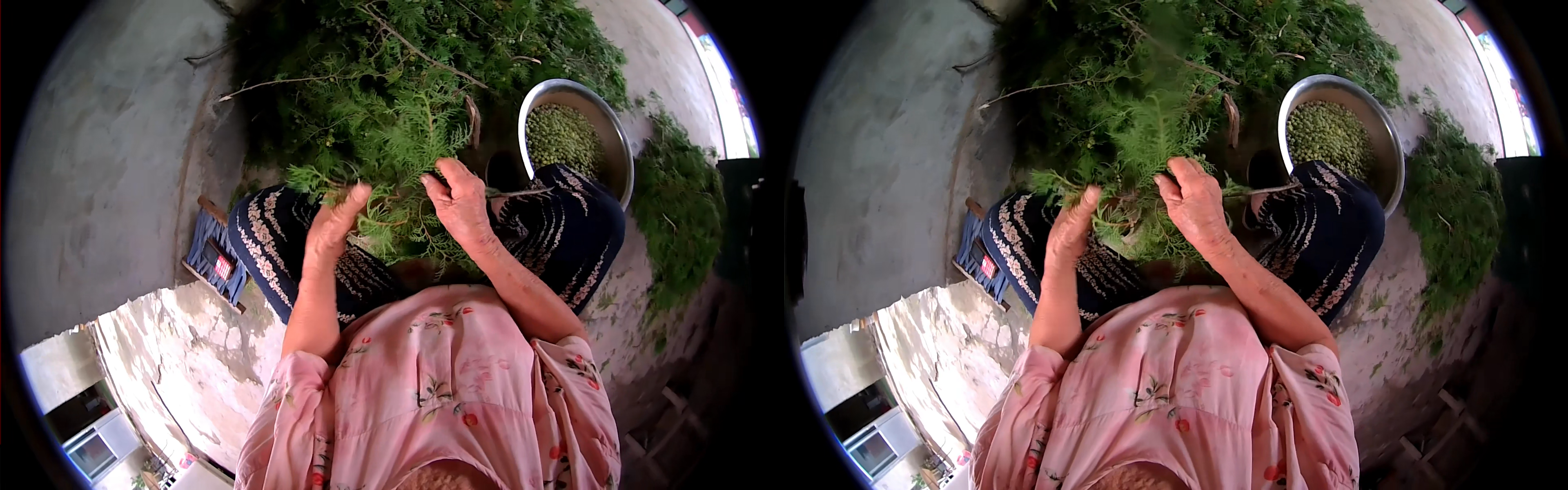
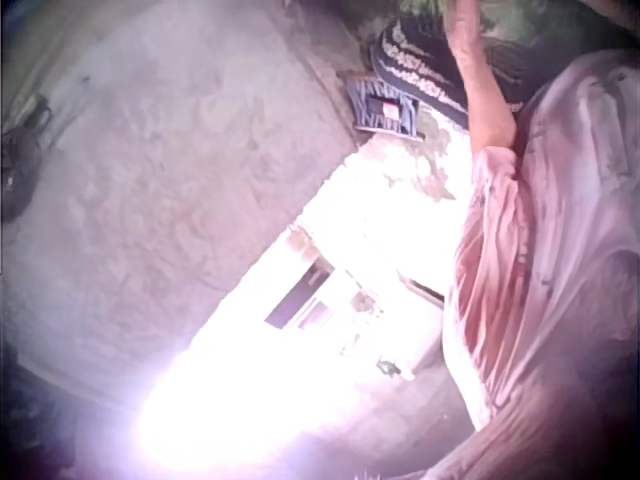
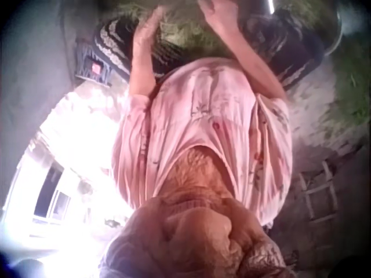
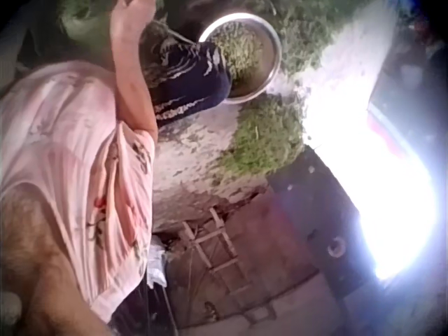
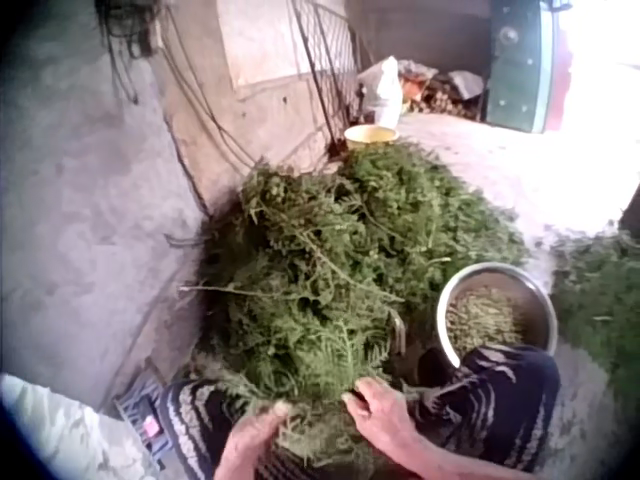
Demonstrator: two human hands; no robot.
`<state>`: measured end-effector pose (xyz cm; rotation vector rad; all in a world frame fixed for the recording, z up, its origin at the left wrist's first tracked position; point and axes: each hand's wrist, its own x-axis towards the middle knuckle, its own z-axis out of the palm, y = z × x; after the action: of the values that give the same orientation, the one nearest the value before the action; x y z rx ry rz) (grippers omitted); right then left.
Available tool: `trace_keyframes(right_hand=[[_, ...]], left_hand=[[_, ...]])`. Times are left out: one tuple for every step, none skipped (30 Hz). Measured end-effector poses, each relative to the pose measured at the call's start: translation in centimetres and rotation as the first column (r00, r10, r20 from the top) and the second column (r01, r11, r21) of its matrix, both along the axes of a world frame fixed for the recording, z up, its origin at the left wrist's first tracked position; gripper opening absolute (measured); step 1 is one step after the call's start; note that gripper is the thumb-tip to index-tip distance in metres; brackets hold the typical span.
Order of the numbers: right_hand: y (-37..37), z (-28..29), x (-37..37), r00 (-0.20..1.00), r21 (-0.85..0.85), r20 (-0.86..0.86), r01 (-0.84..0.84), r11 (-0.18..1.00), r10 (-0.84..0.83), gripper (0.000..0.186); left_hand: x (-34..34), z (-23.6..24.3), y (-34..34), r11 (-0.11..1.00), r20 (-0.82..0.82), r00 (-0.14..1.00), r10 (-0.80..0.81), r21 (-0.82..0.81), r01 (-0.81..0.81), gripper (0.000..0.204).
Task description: The person strips small green seeds from conifer-like branches by hand and drops them into a large metal bowl while sitting in a workspace with piles of cut branches.
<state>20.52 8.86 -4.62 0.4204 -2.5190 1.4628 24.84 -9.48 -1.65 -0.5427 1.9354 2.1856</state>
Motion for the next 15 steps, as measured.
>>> trace_keyframes(right_hand=[[-0.3,-0.1,0.0,0.999,0.017,-0.044,0.008,1.0,-0.007,0.018],[-0.4,-0.3,0.1,0.999,0.055,-0.036,0.029,0.998,-0.027,0.016],[-0.4,-0.2,0.1,0.995,0.13,-0.096,0.019,0.991,-0.007,0.013],[-0.2,-0.1,0.3,0.996,0.178,-0.089,-0.005,0.984,0.021,0.012],[-0.3,0.0,0.6,0.995,0.217,-0.079,-0.04,0.975,0.058,0.012],[-0.5,-0.6,0.7,0.987,0.285,-0.129,-0.053,0.957,0.093,0.012],[-0.7,-1.1,0.9,0.987,0.285,-0.128,-0.053,0.957,0.093,0.012],[-0.8,-1.5,1.2,0.971,0.347,-0.195,-0.062,0.936,0.136,0.013],[-0.9,-1.7,1.5,0.949,0.408,-0.259,-0.064,0.911,0.182,0.014],[-1.2,-1.2,1.9,0.929,0.422,-0.305,-0.064,0.904,0.208,0.016],[-1.3,-1.0,2.3,0.927,0.419,-0.308,-0.069,0.905,0.213,0.016],[-1.4,-0.9,2.6,0.917,0.45,-0.295,-0.116,0.885,0.27,0.016],[-1.3,-0.9,2.8,0.905,0.482,-0.275,-0.162,0.861,0.324,0.016],[-1.3,-0.5,3.0,0.9,0.501,-0.249,-0.195,0.843,0.356,0.016],[-1.4,-0.5,3.1,0.9,0.5,-0.247,-0.199,0.843,0.359,0.016]], left_hand=[[-0.2,-0.2,-1.3,0.971,0.014,0.973,-0.231,-0.054,0.232,0.058],[-0.8,-0.2,-2.2,0.825,0.201,0.876,-0.439,-0.295,0.482,0.053],[-1.3,-0.2,-2.5,0.558,0.423,0.719,-0.551,-0.454,0.695,0.048],[-1.2,0.5,-1.7,0.663,0.323,0.738,-0.592,-0.325,0.674,0.037],[-1.0,1.4,-0.8,0.662,0.327,0.738,-0.59,-0.327,0.674,0.037],[-0.9,2.2,0.3,0.85,0.114,0.866,-0.488,-0.162,0.5,0.033],[-0.9,2.9,1.6,0.948,-0.07,0.948,-0.31,0.058,0.314,0.028],[-1.7,3.4,3.0,0.98,-0.129,0.976,-0.178,0.062,0.187,0.021],[-2.6,2.0,3.7,0.992,-0.17,0.979,-0.111,0.033,0.118,0.02],[-3.6,0.9,3.7,0.949,-0.247,0.949,-0.194,-0.291,0.118,0.023],[-4.4,0.0,3.4,0.807,-0.291,0.911,-0.294,-0.586,0.073,0.026],[-5.1,-0.7,3.3,0.806,-0.292,0.912,-0.289,-0.588,0.067,0.026],[-5.8,-1.4,3.2,0.562,-0.042,0.924,-0.381,-0.804,0.195,0.032],[-6.3,-2.0,3.1,0.258,0.224,0.895,-0.385,-0.905,0.337,0.039],[-6.8,-2.5,2.8,0.259,0.227,0.896,-0.382,-0.904,0.34,0.039]])
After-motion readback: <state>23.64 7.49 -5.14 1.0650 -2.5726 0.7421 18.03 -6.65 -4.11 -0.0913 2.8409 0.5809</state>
